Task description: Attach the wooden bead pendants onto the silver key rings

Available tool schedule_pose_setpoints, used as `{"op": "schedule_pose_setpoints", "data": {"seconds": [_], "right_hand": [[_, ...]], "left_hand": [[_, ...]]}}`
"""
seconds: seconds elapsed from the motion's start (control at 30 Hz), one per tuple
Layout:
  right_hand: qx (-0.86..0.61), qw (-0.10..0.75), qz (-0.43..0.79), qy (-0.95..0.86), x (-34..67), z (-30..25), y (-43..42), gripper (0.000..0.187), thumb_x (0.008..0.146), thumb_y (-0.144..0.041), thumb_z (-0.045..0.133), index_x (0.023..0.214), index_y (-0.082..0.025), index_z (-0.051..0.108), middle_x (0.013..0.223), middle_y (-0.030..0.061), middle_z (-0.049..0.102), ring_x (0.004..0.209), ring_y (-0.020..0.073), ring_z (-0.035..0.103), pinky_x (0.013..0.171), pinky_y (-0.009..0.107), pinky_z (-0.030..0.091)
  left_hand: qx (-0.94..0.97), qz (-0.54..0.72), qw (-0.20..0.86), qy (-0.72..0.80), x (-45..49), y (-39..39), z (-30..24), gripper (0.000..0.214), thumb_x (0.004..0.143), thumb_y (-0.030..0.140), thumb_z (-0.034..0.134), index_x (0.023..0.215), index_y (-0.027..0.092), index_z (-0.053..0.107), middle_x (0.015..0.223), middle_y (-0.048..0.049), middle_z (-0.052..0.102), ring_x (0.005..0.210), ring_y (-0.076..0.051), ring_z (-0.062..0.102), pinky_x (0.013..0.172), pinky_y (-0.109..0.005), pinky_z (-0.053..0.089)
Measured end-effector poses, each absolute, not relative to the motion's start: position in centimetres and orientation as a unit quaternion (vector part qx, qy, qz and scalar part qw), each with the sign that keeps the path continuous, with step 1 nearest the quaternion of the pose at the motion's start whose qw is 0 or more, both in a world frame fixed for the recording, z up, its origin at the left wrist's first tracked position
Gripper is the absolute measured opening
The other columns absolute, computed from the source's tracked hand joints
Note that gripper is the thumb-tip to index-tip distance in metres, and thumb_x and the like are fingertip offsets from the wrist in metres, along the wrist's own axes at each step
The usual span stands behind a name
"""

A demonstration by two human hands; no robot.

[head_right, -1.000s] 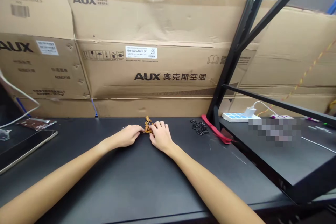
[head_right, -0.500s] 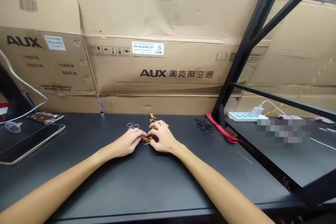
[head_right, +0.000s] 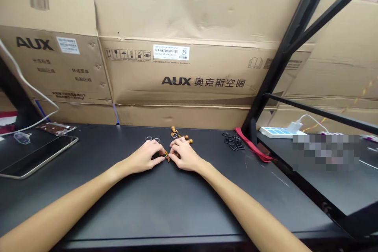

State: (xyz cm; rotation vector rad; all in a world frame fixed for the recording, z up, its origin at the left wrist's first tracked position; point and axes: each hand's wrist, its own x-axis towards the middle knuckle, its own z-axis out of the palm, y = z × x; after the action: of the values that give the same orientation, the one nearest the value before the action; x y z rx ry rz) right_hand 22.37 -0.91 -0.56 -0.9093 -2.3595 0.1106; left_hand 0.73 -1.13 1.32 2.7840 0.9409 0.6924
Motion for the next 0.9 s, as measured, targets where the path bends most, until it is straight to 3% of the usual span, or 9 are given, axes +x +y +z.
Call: {"op": "schedule_pose_setpoints", "data": {"seconds": [0.23,0.43,0.67,0.9], "right_hand": [[-0.334,0.313,0.087,-0.885,21.9,-0.7,-0.8,0.024,0.093,-0.027,0.044,0.076,-0.019,0.058,0.102,0.008,0.058,0.098,0.0208,0.048,0.094,0.042,0.04],[-0.38,0.319,0.022,-0.868,22.2,-1.5,-0.1,0.029,0.094,-0.028,0.041,0.075,-0.018,0.06,0.1,0.0091,0.059,0.095,0.0218,0.047,0.091,0.043,0.04],[-0.366,0.312,0.034,-0.876,22.1,-1.1,-0.5,0.028,0.094,-0.028,0.041,0.077,-0.019,0.062,0.104,0.0085,0.058,0.098,0.0221,0.048,0.093,0.044,0.039],[-0.361,0.305,0.078,-0.878,21.6,-0.7,-0.8,0.028,0.096,-0.025,0.039,0.079,-0.02,0.062,0.109,0.0069,0.057,0.103,0.0202,0.047,0.097,0.04,0.037]], "left_hand": [[0.927,0.207,0.011,0.314,1.1,-0.9,0.7,0.014,0.09,0.024,0.051,0.082,0.017,0.061,0.088,-0.0046,0.062,0.09,-0.02,0.053,0.086,-0.035,0.039],[0.93,0.208,0.05,0.299,0.7,-0.4,0.7,0.016,0.091,0.021,0.047,0.087,0.019,0.062,0.095,-0.0057,0.057,0.093,-0.02,0.051,0.085,-0.035,0.04],[0.916,0.239,0.067,0.317,0.3,-0.8,0.8,0.02,0.084,0.039,0.06,0.082,0.019,0.061,0.106,-0.0064,0.053,0.099,-0.022,0.049,0.092,-0.039,0.04],[0.919,0.248,0.061,0.301,0.9,-0.8,0.4,0.019,0.09,0.029,0.05,0.08,0.019,0.063,0.108,-0.0061,0.055,0.104,-0.021,0.049,0.095,-0.04,0.038]]}}
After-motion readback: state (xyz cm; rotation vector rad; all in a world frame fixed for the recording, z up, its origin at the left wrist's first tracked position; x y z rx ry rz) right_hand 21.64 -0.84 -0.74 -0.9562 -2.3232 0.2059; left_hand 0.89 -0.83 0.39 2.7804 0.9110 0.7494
